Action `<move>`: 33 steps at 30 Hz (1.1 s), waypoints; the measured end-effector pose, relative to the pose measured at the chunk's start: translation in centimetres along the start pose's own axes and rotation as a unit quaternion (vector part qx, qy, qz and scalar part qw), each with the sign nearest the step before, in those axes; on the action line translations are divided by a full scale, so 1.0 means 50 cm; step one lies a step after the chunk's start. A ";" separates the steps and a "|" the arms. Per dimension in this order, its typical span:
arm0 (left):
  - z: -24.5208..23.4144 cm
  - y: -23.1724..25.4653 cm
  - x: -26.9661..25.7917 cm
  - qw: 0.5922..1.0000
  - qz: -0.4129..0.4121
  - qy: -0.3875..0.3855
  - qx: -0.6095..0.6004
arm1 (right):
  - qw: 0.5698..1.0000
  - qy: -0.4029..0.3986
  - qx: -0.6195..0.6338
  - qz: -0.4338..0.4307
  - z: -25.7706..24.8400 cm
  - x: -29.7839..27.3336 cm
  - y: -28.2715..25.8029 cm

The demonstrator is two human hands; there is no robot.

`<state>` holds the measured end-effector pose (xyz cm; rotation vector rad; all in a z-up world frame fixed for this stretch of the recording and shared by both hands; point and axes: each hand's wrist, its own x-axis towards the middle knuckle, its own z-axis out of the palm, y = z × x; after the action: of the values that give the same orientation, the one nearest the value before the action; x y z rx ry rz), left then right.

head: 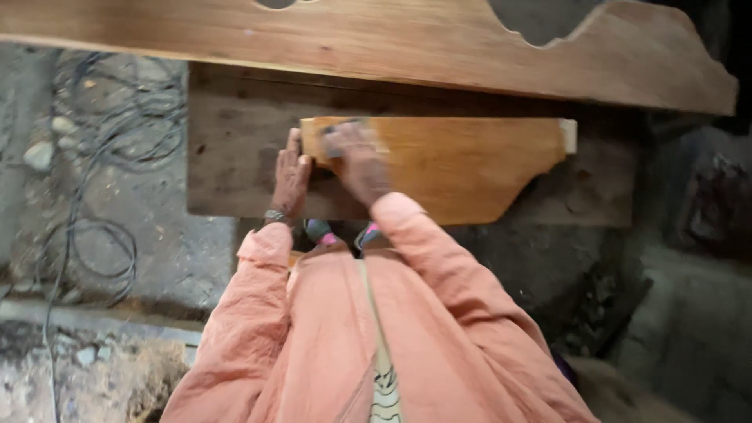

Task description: The person sands a curved wooden piece using a sanding block held in their right hand while stabilizing the wood with their left hand. They work on the flat surface and edges of the wood, which rests on a larger wooden board.

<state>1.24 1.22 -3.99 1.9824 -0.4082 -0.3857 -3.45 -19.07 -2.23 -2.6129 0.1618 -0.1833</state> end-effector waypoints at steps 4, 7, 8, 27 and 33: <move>-0.024 0.053 -0.022 0.999 0.014 -0.012 0.026 | 0.986 0.055 -0.039 -0.152 0.018 -0.011 -0.055; -0.035 0.084 -0.020 0.999 -0.024 -0.031 0.016 | 0.974 0.113 -0.068 -0.183 -0.057 -0.046 0.006; -0.036 0.092 -0.022 0.998 -0.051 -0.042 0.018 | 0.963 0.166 -0.104 -0.186 -0.089 -0.063 0.033; -0.030 0.059 -0.018 0.998 -0.050 -0.026 0.026 | 0.898 0.352 -0.053 0.257 -0.206 -0.128 0.936; -0.037 0.067 -0.011 0.998 -0.049 -0.031 0.013 | 0.975 0.198 -0.094 0.035 -0.067 -0.057 0.320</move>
<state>1.16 1.54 -0.13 2.0241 -0.3574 -0.5068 -8.08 -34.04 -7.63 -2.7219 0.4259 -0.6941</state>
